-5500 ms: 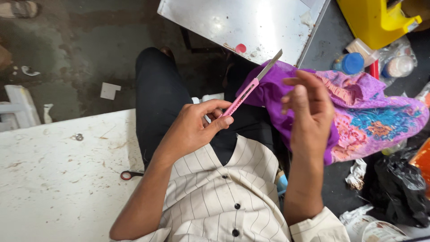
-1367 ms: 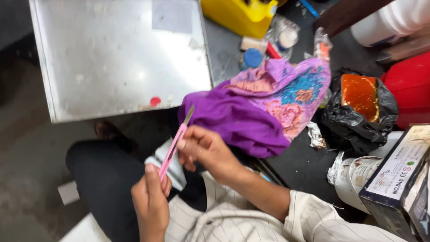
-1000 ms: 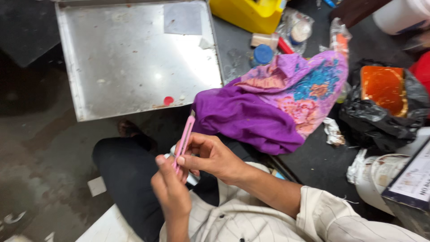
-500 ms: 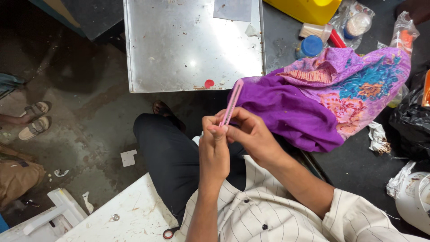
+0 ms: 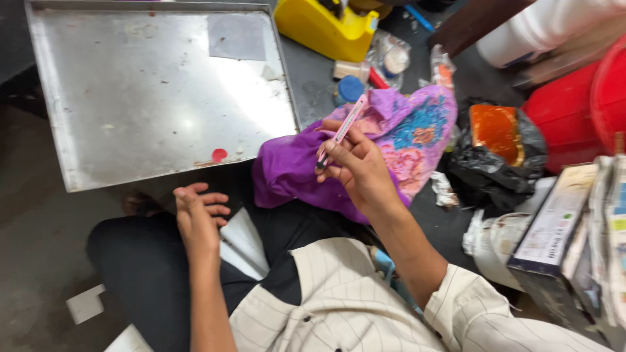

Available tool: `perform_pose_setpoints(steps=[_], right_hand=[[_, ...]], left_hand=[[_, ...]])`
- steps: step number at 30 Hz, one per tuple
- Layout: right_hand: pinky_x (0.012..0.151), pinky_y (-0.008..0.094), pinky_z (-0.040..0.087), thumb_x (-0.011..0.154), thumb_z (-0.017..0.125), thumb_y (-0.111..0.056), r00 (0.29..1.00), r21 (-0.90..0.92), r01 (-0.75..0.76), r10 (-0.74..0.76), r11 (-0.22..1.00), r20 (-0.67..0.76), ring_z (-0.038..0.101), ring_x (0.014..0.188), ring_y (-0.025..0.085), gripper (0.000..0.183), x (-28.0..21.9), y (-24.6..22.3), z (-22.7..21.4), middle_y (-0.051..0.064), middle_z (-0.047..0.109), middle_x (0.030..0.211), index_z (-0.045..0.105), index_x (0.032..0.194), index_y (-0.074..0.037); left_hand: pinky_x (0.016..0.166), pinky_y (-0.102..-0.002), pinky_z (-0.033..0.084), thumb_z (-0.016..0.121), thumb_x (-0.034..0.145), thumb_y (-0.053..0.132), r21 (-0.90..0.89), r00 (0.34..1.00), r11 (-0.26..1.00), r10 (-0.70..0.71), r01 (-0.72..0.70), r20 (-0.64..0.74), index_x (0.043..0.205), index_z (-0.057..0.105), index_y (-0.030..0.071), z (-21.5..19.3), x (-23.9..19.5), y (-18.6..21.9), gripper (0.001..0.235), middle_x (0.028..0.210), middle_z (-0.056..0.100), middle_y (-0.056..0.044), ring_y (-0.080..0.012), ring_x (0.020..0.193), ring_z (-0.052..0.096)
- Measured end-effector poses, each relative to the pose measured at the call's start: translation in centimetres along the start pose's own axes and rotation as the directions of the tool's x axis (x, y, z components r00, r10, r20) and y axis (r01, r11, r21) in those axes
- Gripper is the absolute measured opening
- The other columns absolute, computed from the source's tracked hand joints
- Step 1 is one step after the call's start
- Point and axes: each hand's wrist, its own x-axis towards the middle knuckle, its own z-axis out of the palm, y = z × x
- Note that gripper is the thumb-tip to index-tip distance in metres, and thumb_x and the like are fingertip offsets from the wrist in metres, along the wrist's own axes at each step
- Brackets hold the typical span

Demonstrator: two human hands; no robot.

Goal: The person cleans a red-handled peeler with a purple cloth, then wipes a pink disposable razor with the same cloth. They test the razor on their palm, handle a small card, and finally wipe a metal tray with the cloth.

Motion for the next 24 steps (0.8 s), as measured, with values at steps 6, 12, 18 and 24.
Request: perform_pose_setpoints(steps=[6,12,18,24], right_hand=[[0.069,0.033,0.058,0.095,0.067,-0.005,0.981,-0.113,0.099,-0.115,0.989,-0.154,0.069,0.085,0.018,0.041,0.3,-2.2,-1.7,0.013,0.070,0.101,0.052,0.133,-0.004],[0.077,0.035,0.061,0.099,0.063,-0.003,0.972,-0.031,0.117,-0.120,0.993,-0.203,0.070,0.090,0.022,0.027,2.0,-2.3,-4.3,0.012,0.069,0.103,0.059,0.125,0.001],[0.100,0.041,0.063,0.098,0.065,0.004,0.941,0.243,0.214,-0.133,0.946,-0.310,0.068,0.094,0.028,0.017,9.2,-4.0,-9.4,0.017,0.064,0.102,0.059,0.113,0.011],[0.105,0.048,0.058,0.089,0.071,0.004,0.905,0.432,0.359,-0.196,0.827,-0.377,0.065,0.111,0.034,0.019,12.6,-3.8,-12.8,0.023,0.062,0.111,0.058,0.102,0.008]], left_hand=[[0.053,-0.024,0.050,0.018,0.094,0.077,-0.102,0.980,0.976,-0.190,0.195,0.057,0.119,0.059,0.002,-0.6,1.7,-3.9,0.089,0.085,0.071,-0.012,-0.0149,0.066,0.066],[0.053,-0.024,0.049,0.021,0.092,0.081,-0.109,0.994,0.989,-0.098,0.102,0.044,0.119,0.058,-0.001,-0.9,1.7,-4.6,0.094,0.086,0.071,-0.014,-0.0151,0.066,0.065],[0.051,-0.024,0.050,0.018,0.089,0.083,-0.185,0.996,0.979,-0.086,0.089,0.022,0.117,0.058,0.000,-1.1,1.9,-4.7,0.096,0.084,0.072,-0.014,-0.0150,0.063,0.065],[0.050,-0.023,0.050,0.018,0.093,0.079,-0.163,0.995,0.982,-0.095,0.090,-0.018,0.116,0.060,0.000,-1.4,1.6,-4.2,0.093,0.083,0.072,-0.014,-0.0141,0.063,0.064]])
